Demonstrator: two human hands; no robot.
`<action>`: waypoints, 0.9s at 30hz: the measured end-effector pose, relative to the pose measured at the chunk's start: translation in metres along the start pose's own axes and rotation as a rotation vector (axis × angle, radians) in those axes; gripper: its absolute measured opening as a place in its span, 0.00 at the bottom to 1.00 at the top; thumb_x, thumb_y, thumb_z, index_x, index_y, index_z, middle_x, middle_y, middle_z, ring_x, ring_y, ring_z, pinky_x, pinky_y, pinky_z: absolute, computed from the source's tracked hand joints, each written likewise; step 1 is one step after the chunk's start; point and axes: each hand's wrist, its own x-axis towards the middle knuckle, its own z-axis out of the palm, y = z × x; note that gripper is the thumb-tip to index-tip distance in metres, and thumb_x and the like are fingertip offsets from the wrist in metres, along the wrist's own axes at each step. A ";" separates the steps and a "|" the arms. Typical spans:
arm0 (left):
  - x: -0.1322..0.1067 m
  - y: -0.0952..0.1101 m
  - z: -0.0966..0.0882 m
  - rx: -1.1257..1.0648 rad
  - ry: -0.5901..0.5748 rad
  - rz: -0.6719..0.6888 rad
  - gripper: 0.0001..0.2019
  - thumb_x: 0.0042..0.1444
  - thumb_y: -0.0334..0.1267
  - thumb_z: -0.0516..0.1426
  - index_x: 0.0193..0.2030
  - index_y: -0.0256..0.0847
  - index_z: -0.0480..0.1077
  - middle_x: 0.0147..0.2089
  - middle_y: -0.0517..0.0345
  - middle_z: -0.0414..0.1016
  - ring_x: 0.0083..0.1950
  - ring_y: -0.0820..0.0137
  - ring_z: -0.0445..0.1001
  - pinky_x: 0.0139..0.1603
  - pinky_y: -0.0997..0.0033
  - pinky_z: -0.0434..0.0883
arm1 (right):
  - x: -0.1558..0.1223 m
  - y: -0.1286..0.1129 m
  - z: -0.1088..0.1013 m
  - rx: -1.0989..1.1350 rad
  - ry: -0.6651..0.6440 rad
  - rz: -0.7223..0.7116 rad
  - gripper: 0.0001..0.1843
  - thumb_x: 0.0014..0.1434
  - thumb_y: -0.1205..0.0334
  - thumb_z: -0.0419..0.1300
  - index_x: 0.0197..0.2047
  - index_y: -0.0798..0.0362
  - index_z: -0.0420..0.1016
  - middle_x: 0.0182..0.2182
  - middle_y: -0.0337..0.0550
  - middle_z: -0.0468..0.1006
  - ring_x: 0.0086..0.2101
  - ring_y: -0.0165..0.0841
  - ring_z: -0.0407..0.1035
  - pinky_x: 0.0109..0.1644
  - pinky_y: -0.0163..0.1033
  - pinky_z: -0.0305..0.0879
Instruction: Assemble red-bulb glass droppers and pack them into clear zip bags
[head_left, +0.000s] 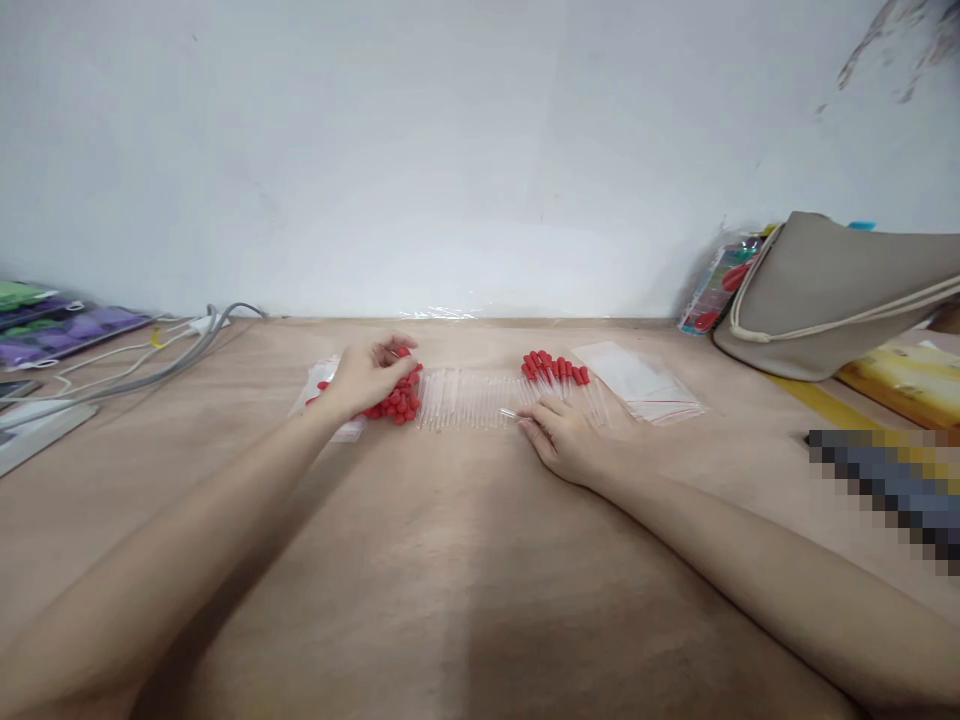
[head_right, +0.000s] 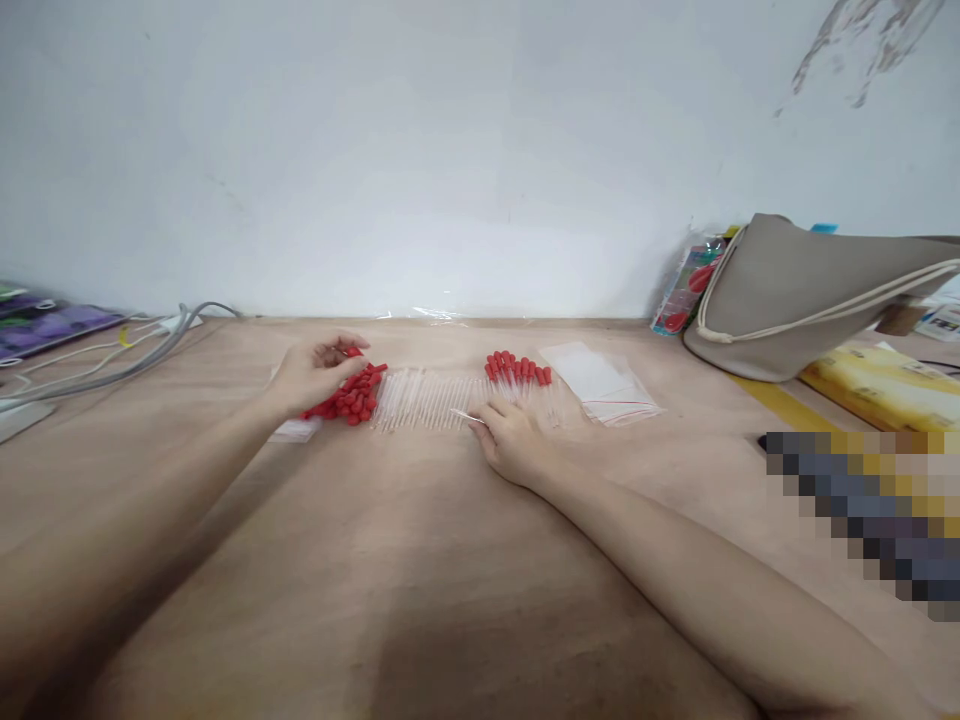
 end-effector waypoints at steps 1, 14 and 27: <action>-0.011 0.004 0.007 -0.093 -0.039 -0.038 0.11 0.49 0.40 0.56 0.39 0.39 0.67 0.28 0.60 0.72 0.25 0.73 0.70 0.26 0.74 0.67 | 0.000 -0.001 0.000 0.013 -0.001 -0.003 0.12 0.61 0.62 0.47 0.41 0.55 0.70 0.32 0.46 0.72 0.33 0.33 0.66 0.38 0.38 0.59; -0.069 0.012 0.065 -0.242 -0.116 0.151 0.10 0.47 0.39 0.61 0.34 0.38 0.67 0.32 0.57 0.73 0.34 0.70 0.73 0.35 0.71 0.71 | 0.001 -0.018 -0.003 0.074 0.009 -0.081 0.11 0.61 0.63 0.48 0.40 0.55 0.70 0.33 0.44 0.75 0.32 0.31 0.67 0.38 0.38 0.56; -0.072 0.015 0.062 -0.096 -0.178 0.311 0.07 0.53 0.39 0.58 0.37 0.40 0.73 0.36 0.56 0.75 0.36 0.71 0.73 0.37 0.73 0.72 | 0.001 -0.020 -0.001 0.163 -0.037 -0.139 0.11 0.61 0.63 0.49 0.41 0.54 0.71 0.32 0.43 0.75 0.33 0.30 0.67 0.38 0.38 0.56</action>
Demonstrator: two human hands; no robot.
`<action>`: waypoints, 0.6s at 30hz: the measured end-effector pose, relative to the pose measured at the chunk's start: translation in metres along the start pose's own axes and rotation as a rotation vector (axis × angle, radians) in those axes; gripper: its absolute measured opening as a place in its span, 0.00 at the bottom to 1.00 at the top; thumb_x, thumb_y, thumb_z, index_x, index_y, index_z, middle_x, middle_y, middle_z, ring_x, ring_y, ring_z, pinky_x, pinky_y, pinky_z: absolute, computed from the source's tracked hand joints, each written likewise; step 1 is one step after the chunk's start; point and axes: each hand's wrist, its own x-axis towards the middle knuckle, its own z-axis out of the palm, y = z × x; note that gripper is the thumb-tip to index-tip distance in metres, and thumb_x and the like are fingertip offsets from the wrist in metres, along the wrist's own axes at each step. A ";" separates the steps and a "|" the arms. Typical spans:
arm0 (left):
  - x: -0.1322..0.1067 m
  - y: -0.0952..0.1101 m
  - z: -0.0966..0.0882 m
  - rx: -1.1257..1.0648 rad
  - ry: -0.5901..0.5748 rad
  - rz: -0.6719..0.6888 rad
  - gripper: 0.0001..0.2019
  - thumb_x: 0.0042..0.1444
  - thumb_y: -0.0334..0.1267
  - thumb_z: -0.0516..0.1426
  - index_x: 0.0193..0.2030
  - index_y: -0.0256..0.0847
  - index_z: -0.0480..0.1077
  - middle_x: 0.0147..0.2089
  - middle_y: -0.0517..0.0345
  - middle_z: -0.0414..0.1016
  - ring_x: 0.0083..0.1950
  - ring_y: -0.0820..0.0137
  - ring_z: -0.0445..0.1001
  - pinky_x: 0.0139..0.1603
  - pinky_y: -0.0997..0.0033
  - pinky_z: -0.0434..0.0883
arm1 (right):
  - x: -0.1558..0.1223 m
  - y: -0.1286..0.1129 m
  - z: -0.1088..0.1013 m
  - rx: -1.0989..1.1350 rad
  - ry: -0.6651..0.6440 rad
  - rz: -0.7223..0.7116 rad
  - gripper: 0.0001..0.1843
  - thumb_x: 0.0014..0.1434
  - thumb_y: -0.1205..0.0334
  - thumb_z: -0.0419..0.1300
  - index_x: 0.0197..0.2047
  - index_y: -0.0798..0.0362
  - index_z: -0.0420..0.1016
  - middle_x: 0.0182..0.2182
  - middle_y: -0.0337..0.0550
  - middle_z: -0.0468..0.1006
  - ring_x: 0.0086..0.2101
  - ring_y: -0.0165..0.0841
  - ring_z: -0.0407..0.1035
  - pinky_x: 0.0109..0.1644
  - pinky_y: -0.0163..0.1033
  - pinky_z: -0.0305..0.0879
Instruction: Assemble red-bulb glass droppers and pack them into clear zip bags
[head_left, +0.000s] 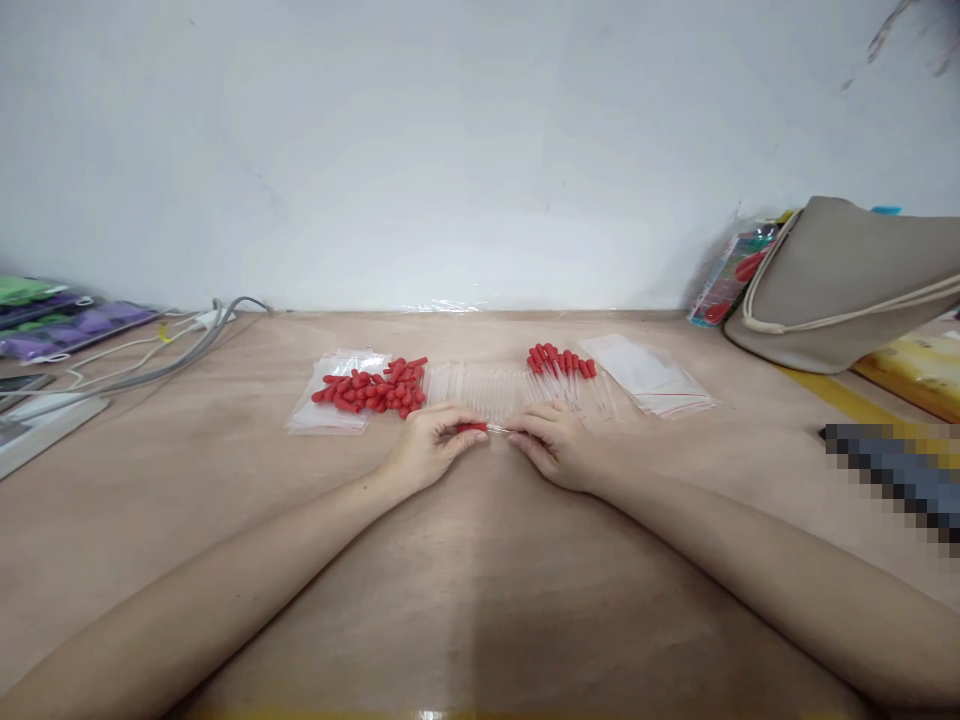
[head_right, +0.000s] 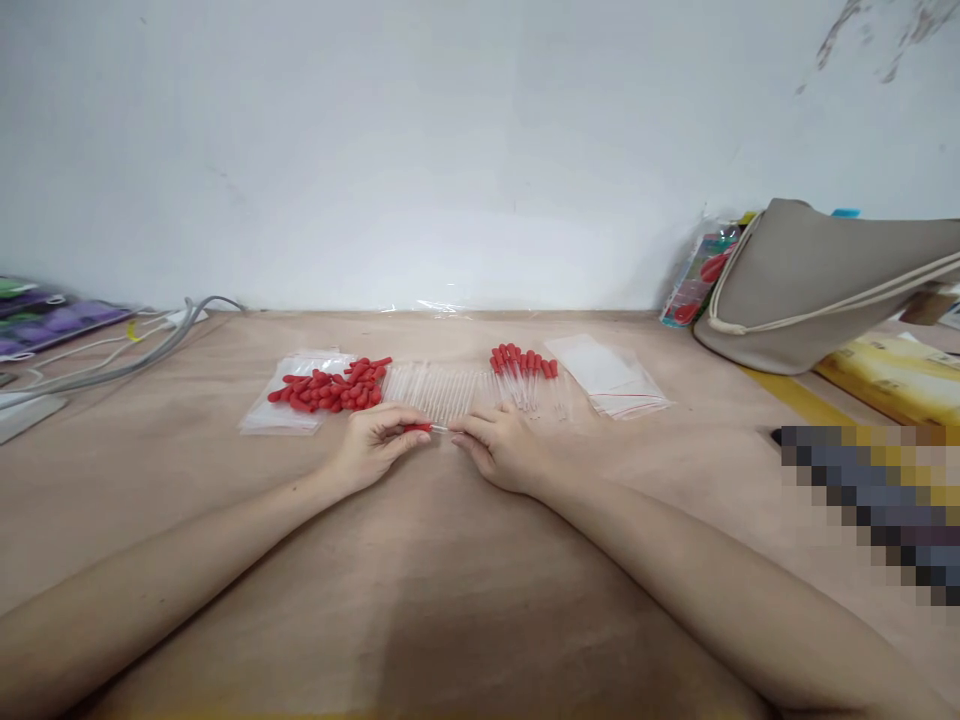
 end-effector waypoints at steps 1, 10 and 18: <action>-0.001 0.001 0.000 0.017 -0.013 0.026 0.07 0.54 0.38 0.57 0.37 0.40 0.73 0.35 0.56 0.75 0.36 0.71 0.73 0.37 0.73 0.71 | 0.000 0.001 -0.001 0.013 -0.005 -0.008 0.11 0.61 0.63 0.50 0.41 0.53 0.72 0.31 0.43 0.74 0.33 0.30 0.67 0.38 0.38 0.55; -0.006 0.011 -0.001 0.153 -0.135 0.240 0.06 0.58 0.35 0.53 0.37 0.39 0.71 0.33 0.57 0.74 0.34 0.73 0.71 0.36 0.74 0.68 | 0.002 0.002 -0.011 -0.047 -0.123 -0.049 0.11 0.59 0.64 0.52 0.39 0.52 0.75 0.28 0.42 0.73 0.28 0.29 0.64 0.36 0.37 0.54; -0.006 0.011 0.000 0.233 -0.135 0.214 0.06 0.56 0.36 0.55 0.36 0.37 0.70 0.31 0.57 0.73 0.31 0.73 0.70 0.32 0.76 0.65 | 0.003 -0.006 -0.004 -0.219 -0.125 -0.096 0.14 0.61 0.64 0.47 0.33 0.56 0.73 0.26 0.42 0.72 0.25 0.28 0.60 0.33 0.36 0.49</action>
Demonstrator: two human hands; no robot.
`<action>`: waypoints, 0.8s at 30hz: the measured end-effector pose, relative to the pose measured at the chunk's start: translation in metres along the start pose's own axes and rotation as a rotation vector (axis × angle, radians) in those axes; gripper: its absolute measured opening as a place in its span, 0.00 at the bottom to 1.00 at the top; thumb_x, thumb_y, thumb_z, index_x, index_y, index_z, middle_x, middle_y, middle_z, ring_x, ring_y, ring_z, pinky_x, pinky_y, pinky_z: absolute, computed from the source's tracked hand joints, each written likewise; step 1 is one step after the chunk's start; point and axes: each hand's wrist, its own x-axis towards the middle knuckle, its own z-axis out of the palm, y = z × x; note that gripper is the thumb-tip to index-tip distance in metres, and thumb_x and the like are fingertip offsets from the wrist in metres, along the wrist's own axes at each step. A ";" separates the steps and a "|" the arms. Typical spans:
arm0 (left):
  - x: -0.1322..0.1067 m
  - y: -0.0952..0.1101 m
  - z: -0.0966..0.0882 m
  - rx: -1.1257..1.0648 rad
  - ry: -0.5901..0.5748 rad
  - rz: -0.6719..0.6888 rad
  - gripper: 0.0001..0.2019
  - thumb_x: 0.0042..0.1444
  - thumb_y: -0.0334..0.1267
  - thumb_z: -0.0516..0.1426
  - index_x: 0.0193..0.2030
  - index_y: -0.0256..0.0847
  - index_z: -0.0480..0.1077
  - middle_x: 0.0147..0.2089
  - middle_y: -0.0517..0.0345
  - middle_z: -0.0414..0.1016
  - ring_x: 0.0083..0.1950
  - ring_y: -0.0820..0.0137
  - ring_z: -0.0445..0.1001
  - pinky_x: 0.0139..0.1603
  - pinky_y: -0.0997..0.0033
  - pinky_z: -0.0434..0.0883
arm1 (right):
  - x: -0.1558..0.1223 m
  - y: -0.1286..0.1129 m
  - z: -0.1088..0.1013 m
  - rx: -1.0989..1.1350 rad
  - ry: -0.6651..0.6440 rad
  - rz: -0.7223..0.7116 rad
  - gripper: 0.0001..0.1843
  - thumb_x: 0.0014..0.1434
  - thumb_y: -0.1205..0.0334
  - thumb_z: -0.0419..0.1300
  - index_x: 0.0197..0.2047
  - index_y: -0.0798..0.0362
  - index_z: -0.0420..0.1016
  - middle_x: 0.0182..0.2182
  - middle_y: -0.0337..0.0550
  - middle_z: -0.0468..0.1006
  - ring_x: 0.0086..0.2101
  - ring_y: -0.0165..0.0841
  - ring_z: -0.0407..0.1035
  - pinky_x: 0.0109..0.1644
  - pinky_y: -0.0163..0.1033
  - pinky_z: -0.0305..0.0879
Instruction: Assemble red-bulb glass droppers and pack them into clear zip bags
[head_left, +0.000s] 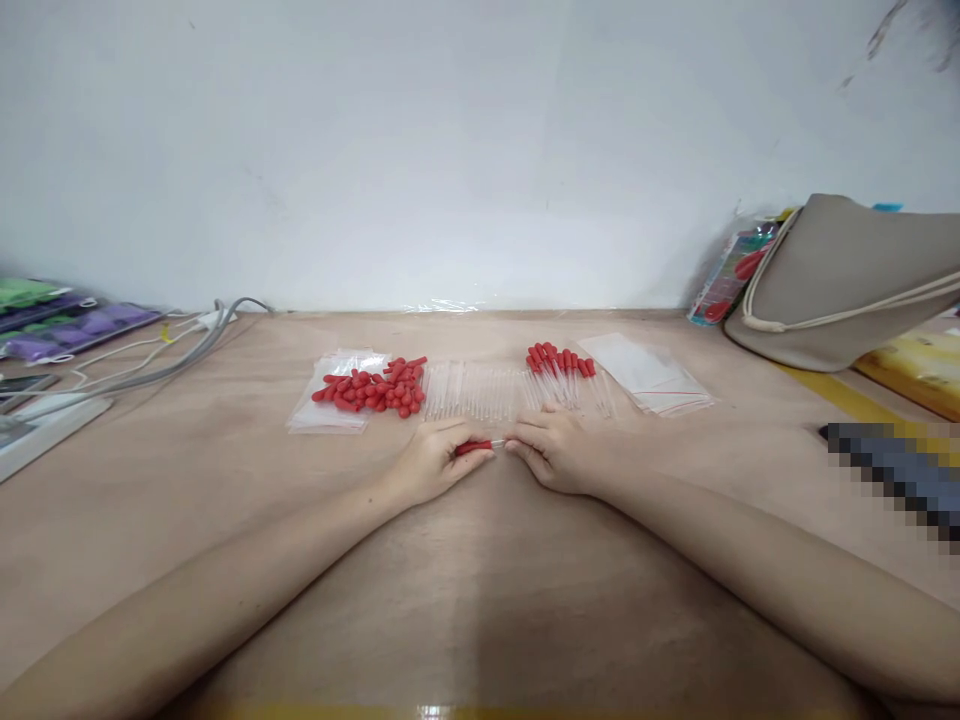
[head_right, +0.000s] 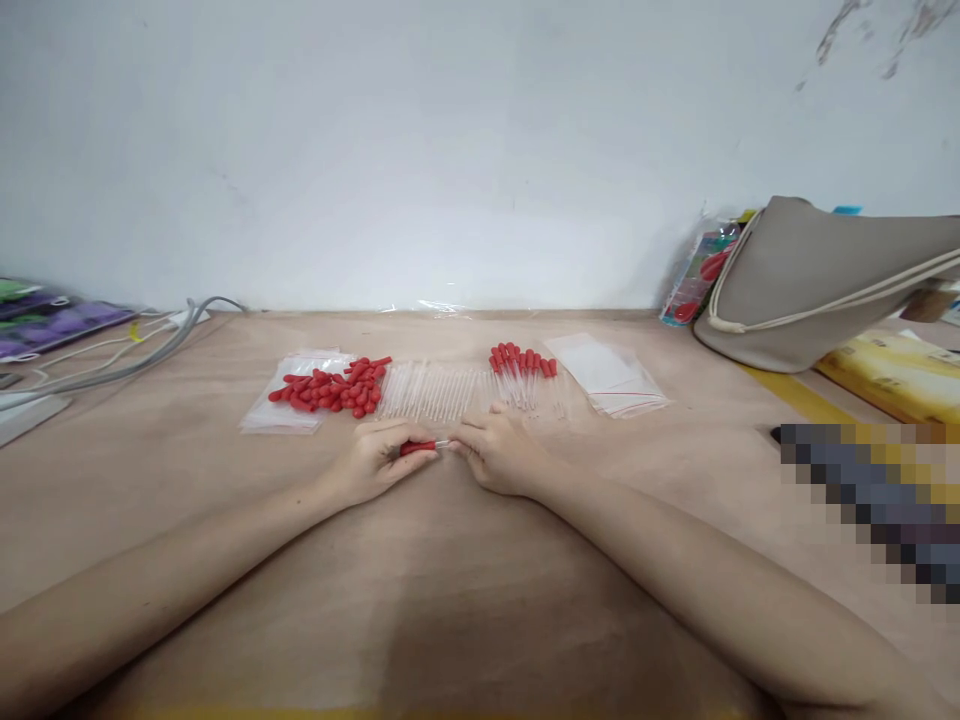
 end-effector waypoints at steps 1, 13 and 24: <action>0.000 0.000 0.000 0.001 -0.005 0.000 0.06 0.56 0.36 0.55 0.36 0.37 0.70 0.31 0.57 0.73 0.31 0.73 0.70 0.32 0.75 0.65 | 0.001 0.000 0.001 0.000 -0.002 -0.003 0.14 0.61 0.64 0.46 0.33 0.56 0.72 0.26 0.42 0.72 0.25 0.28 0.60 0.33 0.36 0.48; 0.000 -0.001 0.002 -0.028 0.005 0.025 0.06 0.57 0.35 0.53 0.37 0.37 0.69 0.32 0.56 0.73 0.33 0.73 0.70 0.33 0.75 0.66 | 0.013 -0.006 0.002 0.159 -0.183 0.079 0.14 0.62 0.65 0.45 0.36 0.57 0.72 0.32 0.45 0.75 0.32 0.31 0.66 0.37 0.36 0.54; 0.001 -0.013 0.003 -0.061 0.145 -0.264 0.21 0.49 0.37 0.59 0.51 0.40 0.61 0.39 0.56 0.68 0.33 0.74 0.68 0.30 0.75 0.68 | 0.022 0.020 -0.031 0.139 -0.195 0.311 0.13 0.57 0.63 0.50 0.30 0.54 0.75 0.28 0.43 0.76 0.30 0.30 0.67 0.34 0.34 0.57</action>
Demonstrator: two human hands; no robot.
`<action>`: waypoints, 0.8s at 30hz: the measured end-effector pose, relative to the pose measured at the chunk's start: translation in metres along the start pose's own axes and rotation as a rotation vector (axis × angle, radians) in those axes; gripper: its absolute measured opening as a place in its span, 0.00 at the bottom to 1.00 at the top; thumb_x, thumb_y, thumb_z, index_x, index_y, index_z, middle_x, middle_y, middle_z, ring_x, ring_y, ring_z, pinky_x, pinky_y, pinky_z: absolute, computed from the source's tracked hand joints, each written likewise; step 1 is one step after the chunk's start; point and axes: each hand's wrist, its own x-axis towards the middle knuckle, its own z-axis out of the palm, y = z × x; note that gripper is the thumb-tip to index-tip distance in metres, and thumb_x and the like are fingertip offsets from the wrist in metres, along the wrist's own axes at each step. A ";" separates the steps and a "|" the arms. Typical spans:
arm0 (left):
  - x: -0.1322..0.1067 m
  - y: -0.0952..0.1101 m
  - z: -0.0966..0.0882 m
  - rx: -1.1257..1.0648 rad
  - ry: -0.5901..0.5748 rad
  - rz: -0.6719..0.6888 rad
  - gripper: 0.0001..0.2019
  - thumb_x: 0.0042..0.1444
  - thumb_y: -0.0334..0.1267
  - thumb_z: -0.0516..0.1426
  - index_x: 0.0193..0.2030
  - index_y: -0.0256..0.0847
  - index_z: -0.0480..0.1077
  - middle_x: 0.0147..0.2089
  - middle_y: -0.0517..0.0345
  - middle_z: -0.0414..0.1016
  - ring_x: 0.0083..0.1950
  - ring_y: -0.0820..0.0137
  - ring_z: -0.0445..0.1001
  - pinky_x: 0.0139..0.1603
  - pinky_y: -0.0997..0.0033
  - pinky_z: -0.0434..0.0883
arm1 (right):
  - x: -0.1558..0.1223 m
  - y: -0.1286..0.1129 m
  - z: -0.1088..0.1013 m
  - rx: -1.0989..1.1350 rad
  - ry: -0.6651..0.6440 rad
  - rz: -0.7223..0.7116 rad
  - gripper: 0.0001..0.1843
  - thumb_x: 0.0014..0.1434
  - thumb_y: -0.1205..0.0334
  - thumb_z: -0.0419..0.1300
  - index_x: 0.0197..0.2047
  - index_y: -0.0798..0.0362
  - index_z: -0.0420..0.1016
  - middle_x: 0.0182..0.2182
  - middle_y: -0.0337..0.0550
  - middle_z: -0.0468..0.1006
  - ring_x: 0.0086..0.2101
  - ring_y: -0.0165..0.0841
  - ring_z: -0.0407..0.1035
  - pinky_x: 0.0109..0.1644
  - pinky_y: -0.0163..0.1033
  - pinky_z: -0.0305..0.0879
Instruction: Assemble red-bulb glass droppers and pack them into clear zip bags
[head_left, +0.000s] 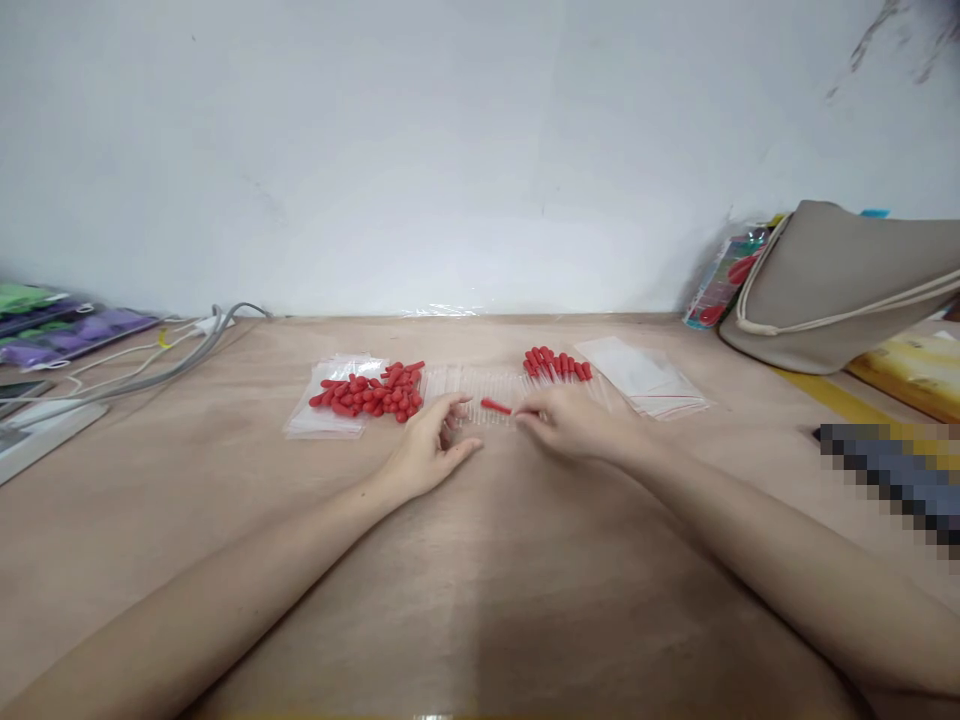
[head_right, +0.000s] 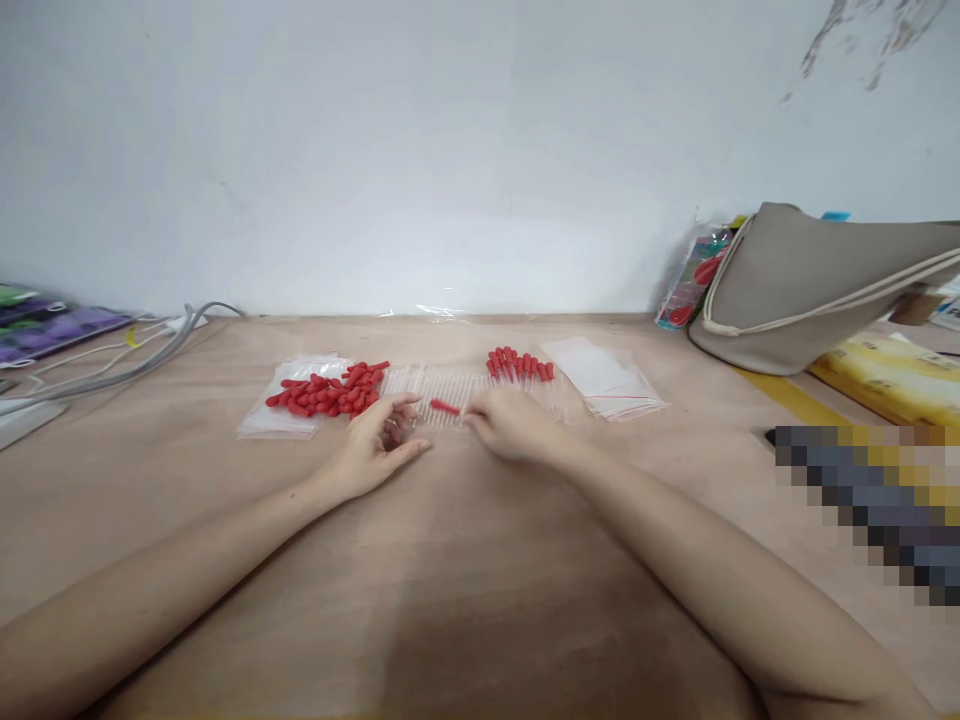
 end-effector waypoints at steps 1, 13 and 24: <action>0.000 -0.002 0.001 -0.010 -0.007 -0.023 0.22 0.49 0.37 0.59 0.52 0.40 0.60 0.39 0.56 0.68 0.32 0.74 0.67 0.29 0.75 0.68 | 0.002 0.010 -0.006 0.021 0.033 0.126 0.14 0.56 0.61 0.50 0.28 0.54 0.75 0.25 0.42 0.75 0.28 0.30 0.67 0.32 0.33 0.57; 0.001 0.008 -0.002 0.037 -0.137 0.046 0.12 0.51 0.34 0.56 0.44 0.39 0.66 0.32 0.59 0.65 0.30 0.75 0.66 0.30 0.74 0.67 | 0.031 0.083 -0.011 0.042 0.110 0.771 0.16 0.46 0.52 0.57 0.18 0.55 0.68 0.14 0.41 0.69 0.20 0.29 0.65 0.24 0.32 0.56; 0.001 0.008 -0.001 0.056 -0.157 0.044 0.08 0.51 0.35 0.56 0.39 0.38 0.69 0.32 0.58 0.65 0.30 0.74 0.66 0.30 0.73 0.66 | 0.013 0.101 -0.046 -0.186 -0.192 0.905 0.10 0.45 0.59 0.59 0.22 0.58 0.74 0.17 0.46 0.72 0.22 0.32 0.67 0.25 0.35 0.59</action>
